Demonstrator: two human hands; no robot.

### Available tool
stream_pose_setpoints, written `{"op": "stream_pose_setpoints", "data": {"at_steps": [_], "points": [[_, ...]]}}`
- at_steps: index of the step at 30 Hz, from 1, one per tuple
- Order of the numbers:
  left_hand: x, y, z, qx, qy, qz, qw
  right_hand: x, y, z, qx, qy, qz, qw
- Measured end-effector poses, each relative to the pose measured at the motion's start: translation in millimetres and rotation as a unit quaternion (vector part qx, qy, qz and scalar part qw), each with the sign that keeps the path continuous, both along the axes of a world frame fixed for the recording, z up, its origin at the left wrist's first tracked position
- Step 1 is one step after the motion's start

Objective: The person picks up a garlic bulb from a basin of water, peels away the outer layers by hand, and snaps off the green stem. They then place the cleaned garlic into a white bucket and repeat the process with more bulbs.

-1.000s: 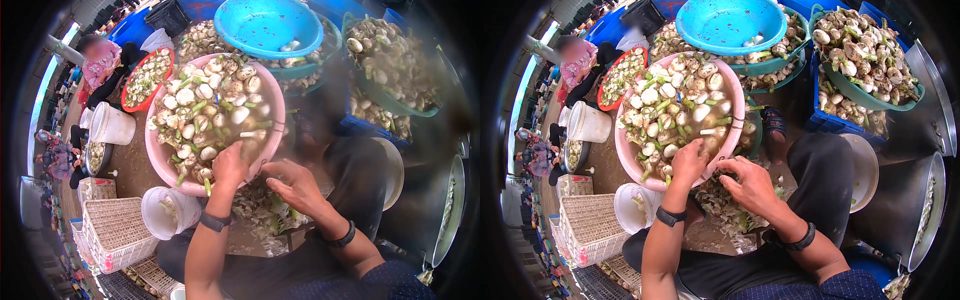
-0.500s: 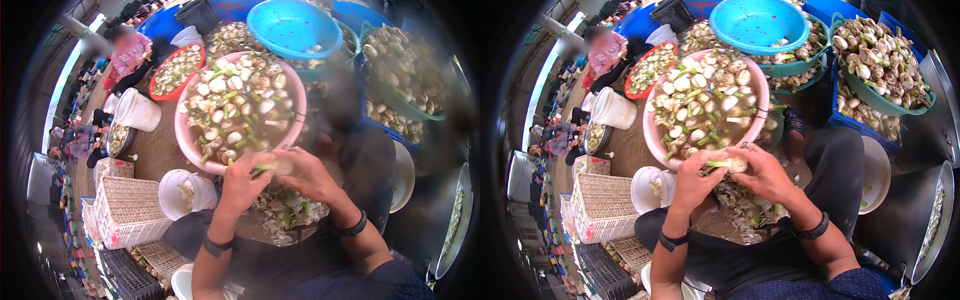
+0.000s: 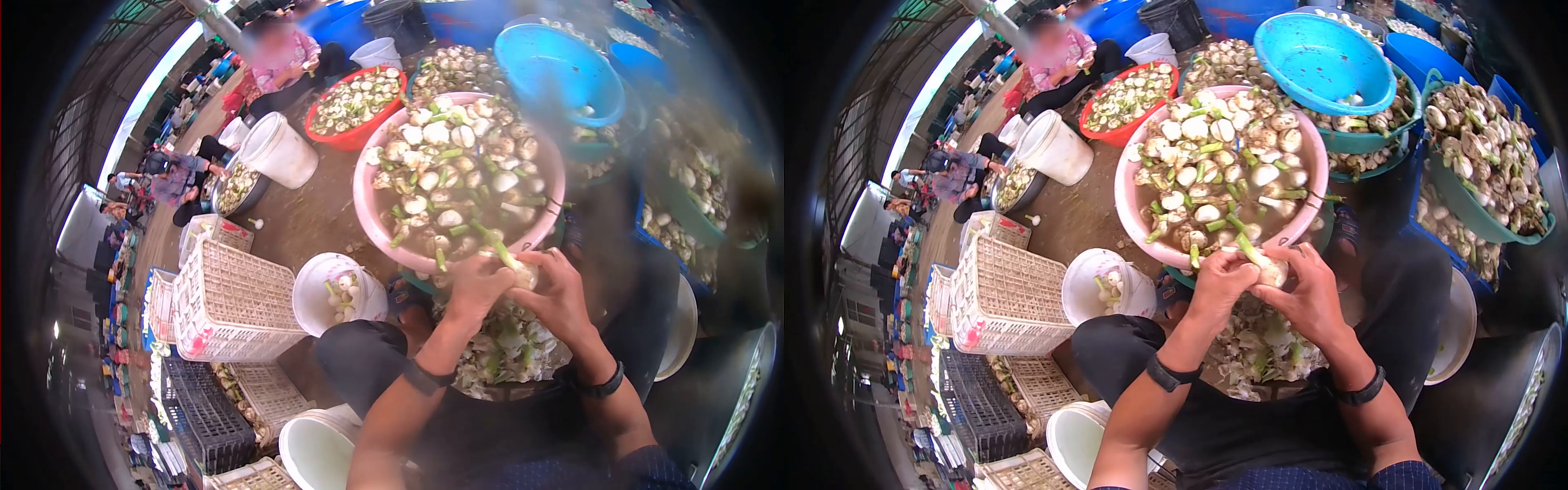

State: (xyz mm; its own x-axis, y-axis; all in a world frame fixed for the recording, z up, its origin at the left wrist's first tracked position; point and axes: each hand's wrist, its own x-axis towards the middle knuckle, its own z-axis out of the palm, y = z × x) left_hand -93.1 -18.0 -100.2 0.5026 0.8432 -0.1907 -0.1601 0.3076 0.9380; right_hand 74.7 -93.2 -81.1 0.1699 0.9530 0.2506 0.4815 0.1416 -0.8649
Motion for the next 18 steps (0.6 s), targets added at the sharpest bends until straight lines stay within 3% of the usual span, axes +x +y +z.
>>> {"op": "stream_pose_setpoints", "data": {"at_steps": [2, 5, 6, 12, 13, 16, 18], "points": [[5.3, 0.8, -7.0, -0.008, -0.018, 0.021, 1.0, -0.4, 1.2, -4.5, 0.019, -0.02, 0.001, 1.0], [6.3, 4.6, -19.9, 0.05, 0.047, 0.031, 0.997, -6.5, 1.7, -3.4, -0.013, 0.041, -0.006, 0.999], [6.9, 5.1, -26.3, 0.049, 0.041, 0.034, 0.997, -7.2, 2.6, 1.5, 0.009, -0.004, -0.004, 1.0], [8.8, 7.4, -15.7, 0.071, 0.084, 0.036, 0.993, -4.8, 2.7, 0.7, 0.008, 0.024, 0.02, 0.999], [9.7, 7.0, -9.6, 0.091, 0.103, 0.071, 0.988, -4.8, 1.7, 2.2, -0.001, 0.083, 0.029, 0.996], [8.2, 11.6, -2.4, 0.082, 0.083, 0.044, 0.992, -5.9, -2.0, 7.0, -0.031, 0.257, 0.054, 0.964], [6.8, 13.4, 10.7, 0.035, 0.056, 0.011, 0.998, -5.6, -0.2, 9.4, -0.026, 0.303, 0.047, 0.952]]}}
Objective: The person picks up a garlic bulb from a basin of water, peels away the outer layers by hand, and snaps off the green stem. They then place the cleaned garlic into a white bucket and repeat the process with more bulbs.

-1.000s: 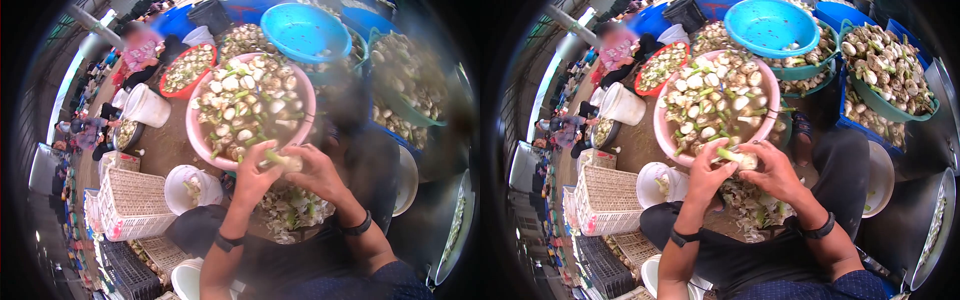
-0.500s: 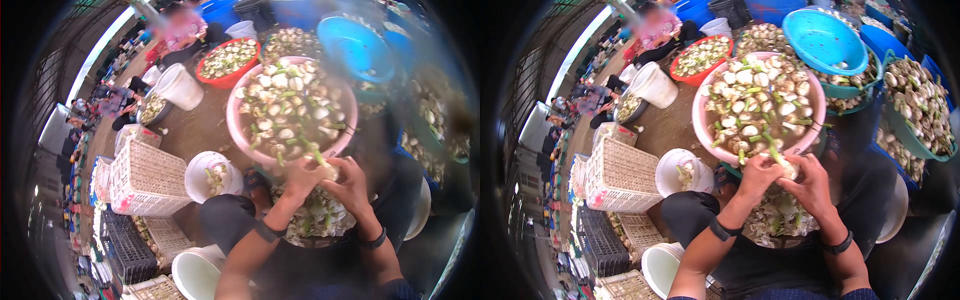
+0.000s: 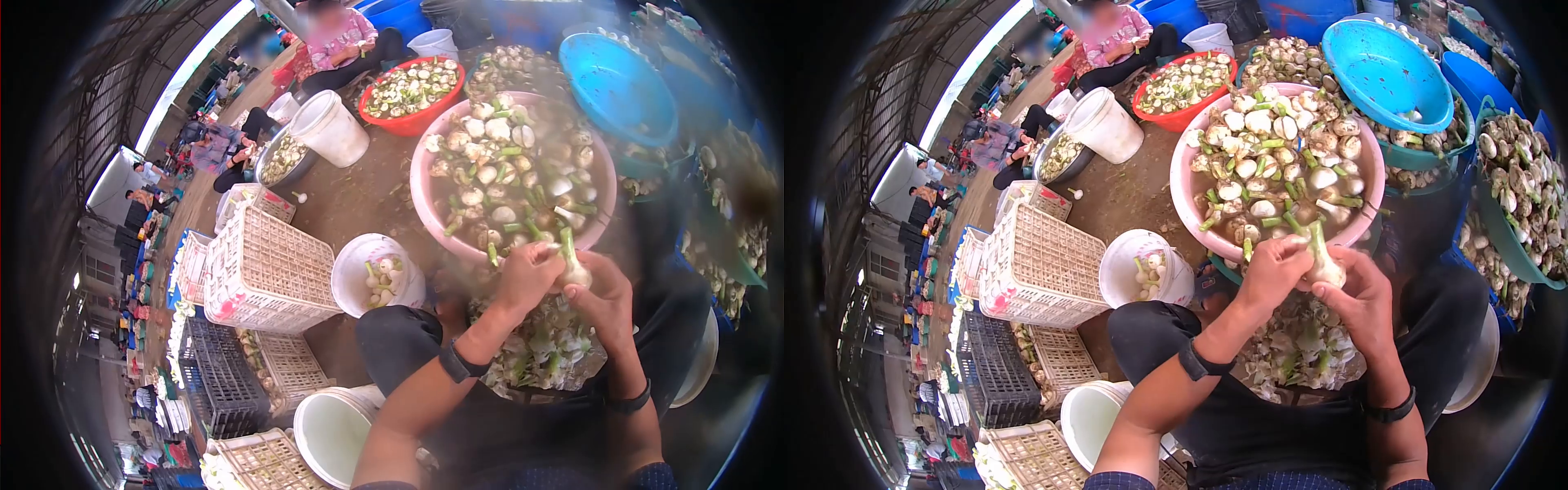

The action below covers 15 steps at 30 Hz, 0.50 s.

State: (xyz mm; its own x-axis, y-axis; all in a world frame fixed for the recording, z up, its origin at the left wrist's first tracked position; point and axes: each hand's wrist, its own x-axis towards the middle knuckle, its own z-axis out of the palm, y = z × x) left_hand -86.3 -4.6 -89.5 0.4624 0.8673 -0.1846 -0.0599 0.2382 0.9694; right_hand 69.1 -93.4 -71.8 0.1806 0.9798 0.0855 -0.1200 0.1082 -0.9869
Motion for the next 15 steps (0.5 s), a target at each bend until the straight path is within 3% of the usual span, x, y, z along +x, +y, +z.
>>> {"op": "stream_pose_setpoints", "data": {"at_steps": [2, 3, 8, 11, 15], "points": [[0.8, -2.4, 29.9, -0.067, -0.035, -0.039, 0.996, 4.9, 0.1, 1.3, -0.013, 0.026, -0.009, 1.0], [1.0, -1.2, 28.1, -0.024, -0.024, -0.083, 0.996, 8.4, 0.1, 1.0, -0.026, 0.028, -0.011, 0.999], [4.9, 11.5, 19.0, -0.028, -0.076, -0.106, 0.991, 14.0, 2.0, -4.1, -0.054, 0.034, -0.035, 0.997], [1.2, 13.3, 22.5, -0.032, -0.081, -0.104, 0.991, 17.5, 4.8, -11.2, -0.065, 0.094, -0.018, 0.993], [-2.5, 10.9, 22.7, -0.042, -0.112, -0.104, 0.987, 19.9, 9.7, -17.4, -0.108, 0.363, 0.07, 0.923]]}}
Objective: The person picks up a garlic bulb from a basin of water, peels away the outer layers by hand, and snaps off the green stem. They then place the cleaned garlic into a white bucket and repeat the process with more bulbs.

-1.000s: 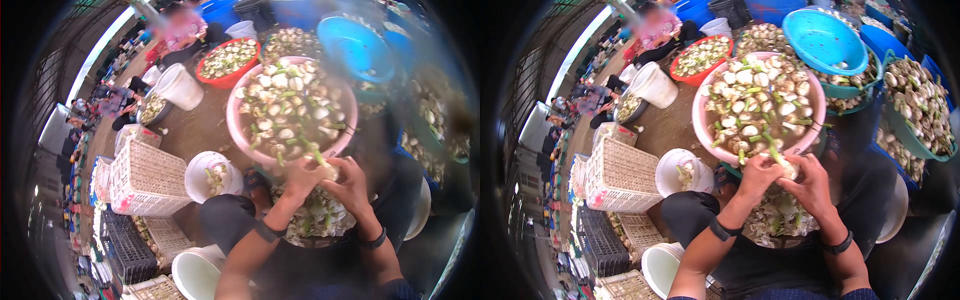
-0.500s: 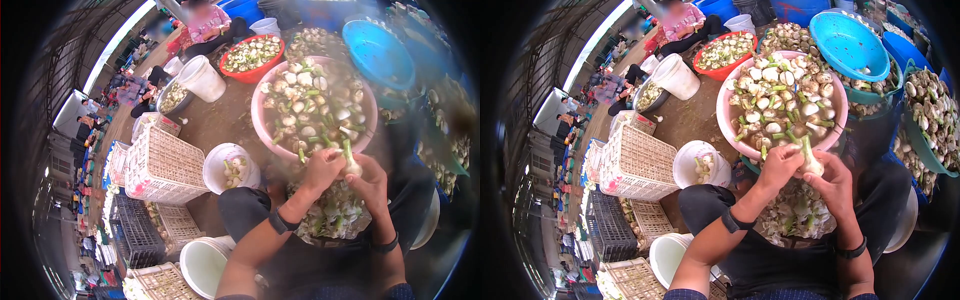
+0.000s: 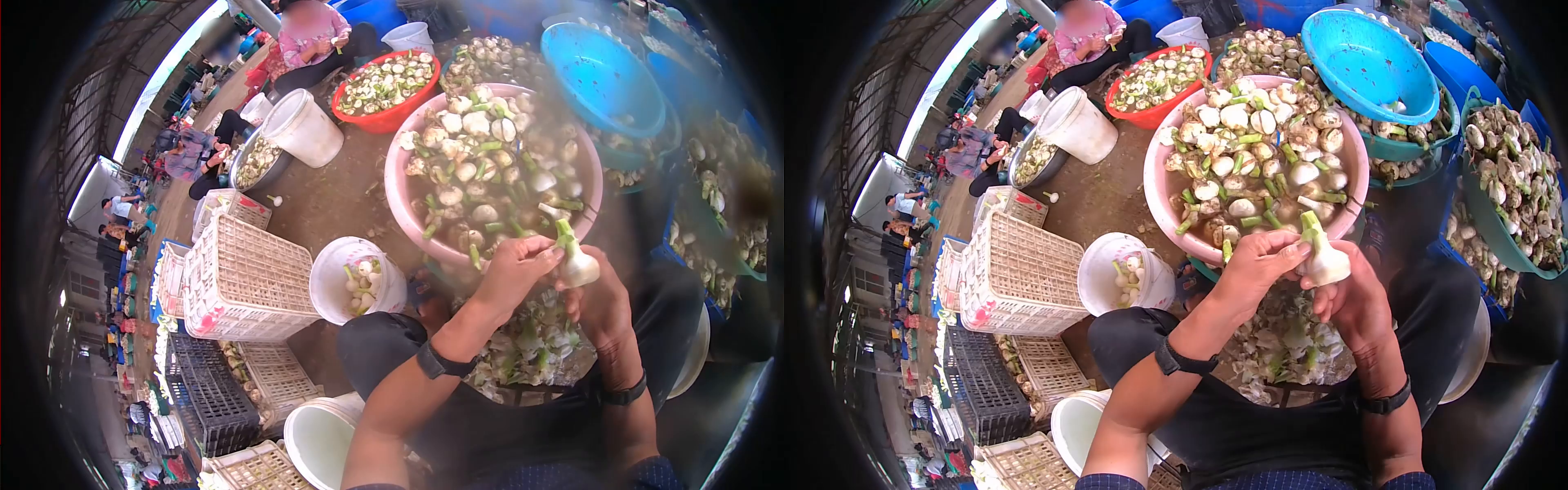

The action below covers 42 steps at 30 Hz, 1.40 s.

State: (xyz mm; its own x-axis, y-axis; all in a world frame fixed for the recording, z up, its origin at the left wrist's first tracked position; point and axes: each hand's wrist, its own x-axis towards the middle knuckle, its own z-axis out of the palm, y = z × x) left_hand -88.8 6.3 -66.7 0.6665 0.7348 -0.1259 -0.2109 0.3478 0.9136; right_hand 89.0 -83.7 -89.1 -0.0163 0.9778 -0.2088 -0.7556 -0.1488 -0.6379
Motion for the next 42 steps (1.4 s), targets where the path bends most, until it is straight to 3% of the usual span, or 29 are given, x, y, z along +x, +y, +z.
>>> {"op": "stream_pose_setpoints", "data": {"at_steps": [3, 4, 7, 11, 14, 15, 17, 19, 24, 29, 32, 33, 34, 35, 36, 39, 42], "points": [[-1.3, -1.8, -5.6, -0.054, -0.048, -0.011, 0.997, -4.9, 0.9, 3.6, -0.048, 0.138, 0.023, 0.989], [-1.3, -3.8, -7.3, -0.075, -0.067, -0.014, 0.995, -7.3, 1.9, 8.1, -0.078, 0.138, 0.025, 0.987], [-7.2, -11.7, 0.1, -0.083, -0.093, -0.048, 0.991, -7.9, 1.3, -2.6, -0.074, 0.034, 0.033, 0.996], [-1.6, -17.7, -20.2, 0.002, -0.055, 0.057, 0.997, -14.4, -2.8, 2.6, -0.034, -0.085, 0.012, 0.996], [-2.6, -13.4, -25.6, 0.147, 0.067, 0.126, 0.979, -23.9, -5.5, 13.4, 0.004, -0.22, -0.022, 0.975], [-3.4, -13.5, -25.2, 0.146, 0.071, 0.127, 0.979, -25.7, -6.3, 14.1, 0.008, -0.254, -0.042, 0.966], [-5.3, -13.8, -25.4, 0.14, 0.076, 0.124, 0.979, -23.7, -7.5, 12.9, 0.023, -0.235, -0.043, 0.971], [-11.0, -11.6, -30.5, 0.21, 0.149, 0.13, 0.958, -21.3, -10.0, 12.1, 0.025, -0.22, -0.042, 0.974], [-5.2, -25.9, 1.2, 0.065, 0.027, 0.129, 0.989, -14.5, -10.5, 8.8, 0.027, -0.122, 0.016, 0.992], [-15.3, -15.8, -13.0, -0.044, -0.04, 0.095, 0.994, -6.0, -6.9, -4.0, -0.004, 0.015, 0.104, 0.994], [-16.3, -16.4, -9.0, -0.106, -0.06, 0.084, 0.989, -17.3, -5.6, 6.3, -0.051, -0.213, 0.018, 0.975], [-15.2, -17.1, -10.5, -0.102, -0.04, 0.109, 0.988, -17.9, -5.6, 2.7, -0.002, -0.378, -0.059, 0.924], [-14.2, -17.6, -12.3, -0.097, -0.018, 0.135, 0.986, -18.2, -5.1, -4.1, 0.047, -0.529, -0.132, 0.837], [-13.2, -17.8, -13.3, -0.091, 0.003, 0.161, 0.983, -19.4, -4.7, -7.8, 0.096, -0.659, -0.2, 0.719], [-10.1, -19.7, -8.7, -0.087, 0.014, 0.173, 0.981, -23.4, -8.1, 14.5, 0.06, -0.635, -0.196, 0.745], [-14.7, -19.8, -20.9, 0.021, 0.07, 0.147, 0.986, -21.5, -8.4, 16.2, 0.138, -0.654, -0.203, 0.715], [-10.7, -26.9, -17.3, 0.021, 0.06, 0.13, 0.989, -18.1, -6.9, 4.8, 0.101, -0.621, -0.185, 0.755]]}}
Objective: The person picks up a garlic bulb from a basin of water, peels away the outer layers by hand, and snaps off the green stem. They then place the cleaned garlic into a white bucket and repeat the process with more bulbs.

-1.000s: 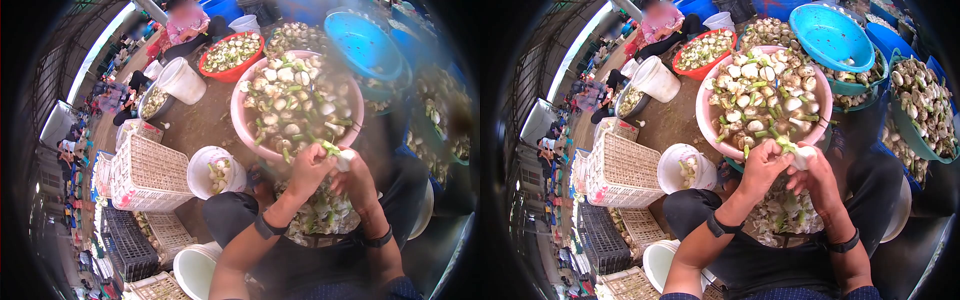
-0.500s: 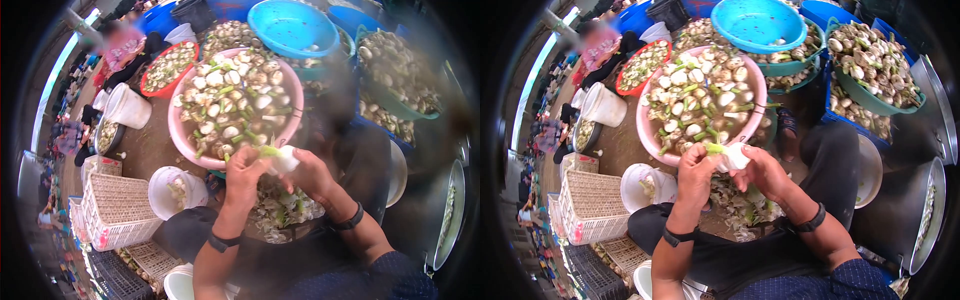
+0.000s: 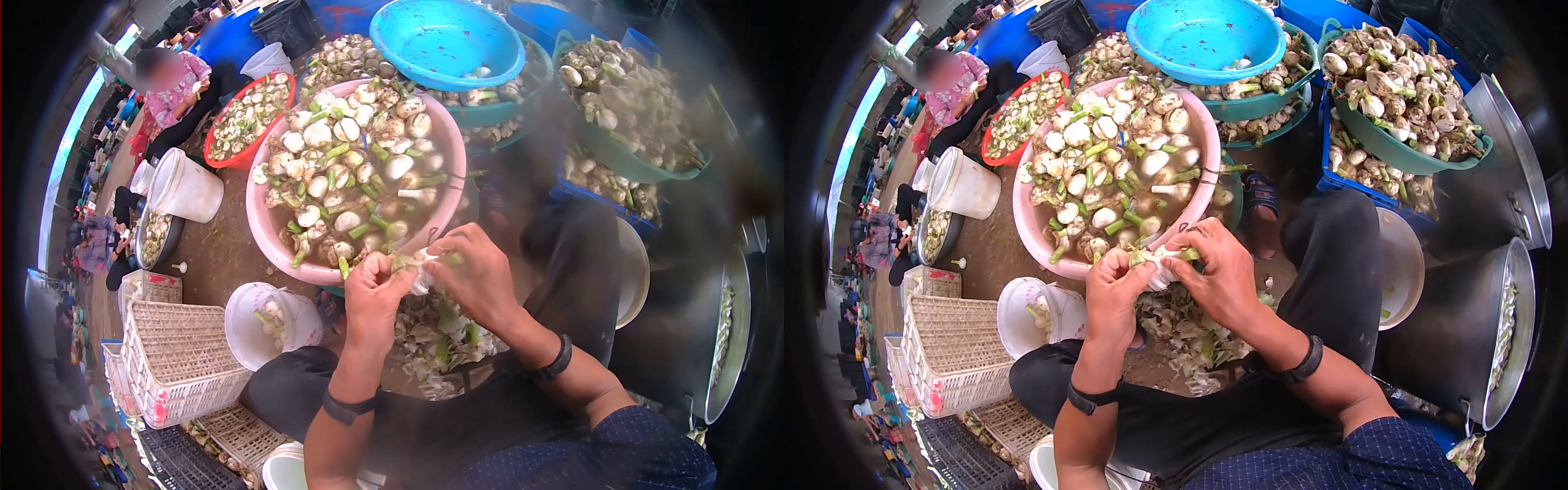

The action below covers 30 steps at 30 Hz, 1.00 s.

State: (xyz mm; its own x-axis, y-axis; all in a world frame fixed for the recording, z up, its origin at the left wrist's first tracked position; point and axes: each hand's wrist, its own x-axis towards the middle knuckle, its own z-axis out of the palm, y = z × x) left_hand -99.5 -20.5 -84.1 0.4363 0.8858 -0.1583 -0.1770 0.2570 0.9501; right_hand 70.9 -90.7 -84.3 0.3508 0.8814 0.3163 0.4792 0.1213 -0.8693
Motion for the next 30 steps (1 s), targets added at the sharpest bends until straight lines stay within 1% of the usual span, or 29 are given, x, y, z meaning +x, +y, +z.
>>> {"op": "stream_pose_setpoints", "data": {"at_steps": [1, 4, 7, 10, 13, 14, 15, 16, 17, 18, 21, 22, 25, 28, 30], "points": [[0.4, 0.3, 0.2, -0.017, -0.01, 0.001, 1.0, 1.5, 0.8, -4.9, -0.015, 0.021, 0.002, 1.0], [1.1, 3.3, 6.4, -0.069, -0.052, 0.017, 0.996, 3.6, 3.0, -9.7, -0.009, 0.181, 0.031, 0.983], [0.6, 5.0, 15.1, -0.118, -0.114, 0.05, 0.985, 8.5, 2.9, -8.8, -0.013, 0.232, 0.058, 0.971], [-13.0, 13.4, 15.9, -0.145, -0.155, 0.058, 0.976, 14.4, 4.7, -4.0, -0.065, 0.42, 0.046, 0.904], [-34.7, 22.7, 25.2, -0.149, -0.158, -0.073, 0.973, 26.8, 5.1, -0.1, -0.074, 0.421, 0.005, 0.904], [-34.3, 14.9, 28.8, -0.124, -0.002, -0.046, 0.991, 29.4, 5.4, 1.7, -0.071, 0.427, 0.005, 0.901], [-31.4, 13.0, 35.5, -0.086, 0.057, -0.13, 0.986, 28.8, 5.3, 3.5, -0.061, 0.406, 0.007, 0.912], [-25.0, 8.8, 28.7, 0.042, 0.135, -0.114, 0.983, 26.5, 5.1, 4.9, -0.05, 0.384, 0.011, 0.922], [-18.0, 3.5, 21.4, 0.169, 0.21, -0.096, 0.958, 23.5, 4.8, 5.4, -0.04, 0.362, 0.013, 0.931], [-13.5, 1.5, 22.9, 0.098, 0.176, -0.107, 0.974, 20.0, 4.4, 5.3, -0.024, 0.291, 0.028, 0.956], [-3.9, -0.7, 14.1, 0.079, 0.057, -0.1, 0.99, 4.6, 3.2, -0.4, 0.01, 0.244, 0.082, 0.966], [-5.2, 0.8, 12.0, 0.072, 0.074, -0.084, 0.991, 2.1, 2.4, 0.8, 0.024, 0.18, 0.075, 0.981], [-6.7, 2.5, 14.0, 0.118, 0.077, -0.042, 0.989, 2.7, 2.3, 8.2, 0.011, 0.141, 0.075, 0.987], [-5.7, 1.9, 12.8, 0.166, 0.116, -0.015, 0.979, 4.9, -1.1, 5.8, -0.034, 0.14, 0.078, 0.986], [-4.9, 0.5, 13.4, 0.181, 0.142, -0.011, 0.973, 2.9, -2.3, 3.6, -0.045, 0.187, 0.079, 0.978]]}}
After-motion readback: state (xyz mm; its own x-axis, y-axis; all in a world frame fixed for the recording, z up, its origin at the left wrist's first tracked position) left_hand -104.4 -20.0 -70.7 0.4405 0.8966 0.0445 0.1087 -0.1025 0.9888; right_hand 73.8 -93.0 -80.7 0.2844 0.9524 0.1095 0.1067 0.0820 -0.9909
